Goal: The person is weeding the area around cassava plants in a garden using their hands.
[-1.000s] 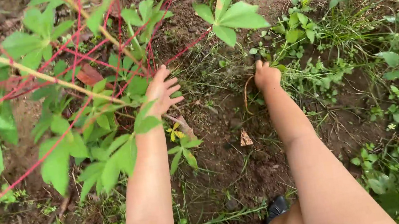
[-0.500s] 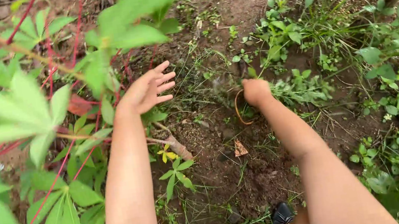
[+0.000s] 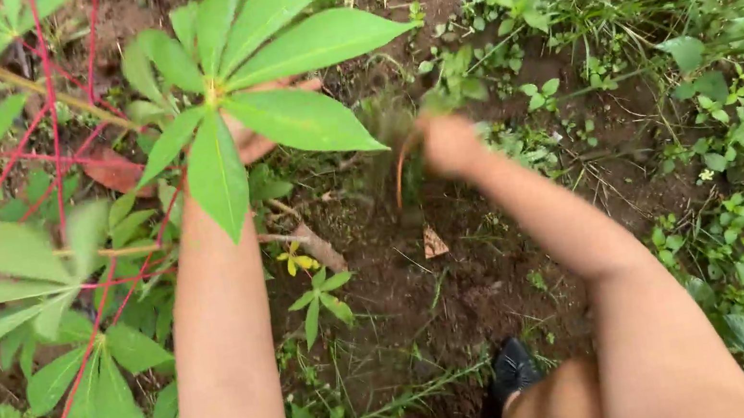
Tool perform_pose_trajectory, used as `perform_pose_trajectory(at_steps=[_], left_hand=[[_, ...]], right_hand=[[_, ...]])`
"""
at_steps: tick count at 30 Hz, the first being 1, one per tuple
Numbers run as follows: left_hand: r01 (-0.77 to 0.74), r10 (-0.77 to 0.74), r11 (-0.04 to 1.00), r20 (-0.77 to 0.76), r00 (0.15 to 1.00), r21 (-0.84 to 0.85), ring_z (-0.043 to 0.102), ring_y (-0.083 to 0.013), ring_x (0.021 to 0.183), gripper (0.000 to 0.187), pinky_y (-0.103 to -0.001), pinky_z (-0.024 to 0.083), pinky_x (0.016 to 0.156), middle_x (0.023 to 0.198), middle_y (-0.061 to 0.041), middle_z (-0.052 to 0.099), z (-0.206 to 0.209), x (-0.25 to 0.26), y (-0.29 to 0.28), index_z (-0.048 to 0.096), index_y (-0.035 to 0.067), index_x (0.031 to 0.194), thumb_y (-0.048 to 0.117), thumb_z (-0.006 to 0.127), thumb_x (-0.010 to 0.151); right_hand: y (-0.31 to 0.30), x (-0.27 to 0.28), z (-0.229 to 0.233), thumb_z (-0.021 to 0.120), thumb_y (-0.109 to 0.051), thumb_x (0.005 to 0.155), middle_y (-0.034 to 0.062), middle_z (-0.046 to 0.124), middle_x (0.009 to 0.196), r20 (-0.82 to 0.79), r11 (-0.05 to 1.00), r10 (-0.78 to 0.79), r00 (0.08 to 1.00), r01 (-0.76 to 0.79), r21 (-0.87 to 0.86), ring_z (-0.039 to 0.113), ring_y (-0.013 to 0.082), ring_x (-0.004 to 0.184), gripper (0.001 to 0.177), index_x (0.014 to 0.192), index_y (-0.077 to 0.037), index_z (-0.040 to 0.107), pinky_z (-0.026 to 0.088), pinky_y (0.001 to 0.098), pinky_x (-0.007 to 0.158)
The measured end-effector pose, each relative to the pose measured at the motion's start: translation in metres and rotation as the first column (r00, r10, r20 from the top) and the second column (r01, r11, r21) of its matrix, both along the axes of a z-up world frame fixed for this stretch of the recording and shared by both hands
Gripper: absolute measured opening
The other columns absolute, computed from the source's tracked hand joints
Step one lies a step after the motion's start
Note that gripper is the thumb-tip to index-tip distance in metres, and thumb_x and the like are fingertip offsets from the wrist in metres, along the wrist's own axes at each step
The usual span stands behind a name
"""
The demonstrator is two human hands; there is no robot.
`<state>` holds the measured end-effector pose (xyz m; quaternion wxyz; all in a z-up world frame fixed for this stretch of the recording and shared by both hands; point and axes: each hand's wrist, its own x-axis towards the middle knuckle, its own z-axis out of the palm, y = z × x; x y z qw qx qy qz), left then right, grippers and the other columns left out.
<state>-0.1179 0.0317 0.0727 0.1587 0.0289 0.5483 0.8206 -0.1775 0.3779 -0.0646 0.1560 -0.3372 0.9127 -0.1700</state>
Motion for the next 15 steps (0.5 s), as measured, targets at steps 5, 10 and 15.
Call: perform_pose_trajectory(at_steps=[5,10,15], left_hand=[[0.027,0.012,0.981,0.202,0.979,-0.192,0.045,-0.0303,0.146,0.067,-0.045,0.046,0.113,0.160,-0.009,0.050,0.026,0.003,0.014,0.036,0.023,0.162,0.028,0.060,0.099],[-0.014,0.110,0.953,0.300,0.948,-0.304,0.044,-0.0249,0.146,0.068,-0.044,0.043,0.107,0.158,-0.003,0.053,0.014,0.005,0.017,0.039,0.020,0.160,0.030,0.056,0.095],[-0.005,0.058,0.980,0.259,0.964,-0.200,0.048,-0.0225,0.142,0.076,-0.048,0.046,0.111,0.160,0.004,0.046,0.004,0.006,0.017,0.032,0.012,0.161,0.028,0.064,0.094]], right_hand=[[0.023,-0.053,0.013,0.058,-0.010,0.094,0.0201,0.070,0.099,-0.015,0.929,-0.369,0.929,0.369,0.019,0.071,0.0335,0.088,0.026,0.118,0.000,0.058,0.058,0.0459,0.077],[-0.001,-0.005,0.000,0.062,-0.024,0.093,0.0187,0.071,0.100,0.194,0.961,-0.275,0.942,0.267,0.065,0.072,0.0300,0.088,0.039,0.126,-0.003,0.059,0.059,0.0423,0.079],[-0.032,0.046,-0.012,0.063,-0.049,0.098,0.0120,0.076,0.108,0.174,0.865,-0.076,0.982,-0.022,0.501,0.074,0.0254,0.094,0.045,0.110,-0.007,0.075,0.060,0.0408,0.082]])
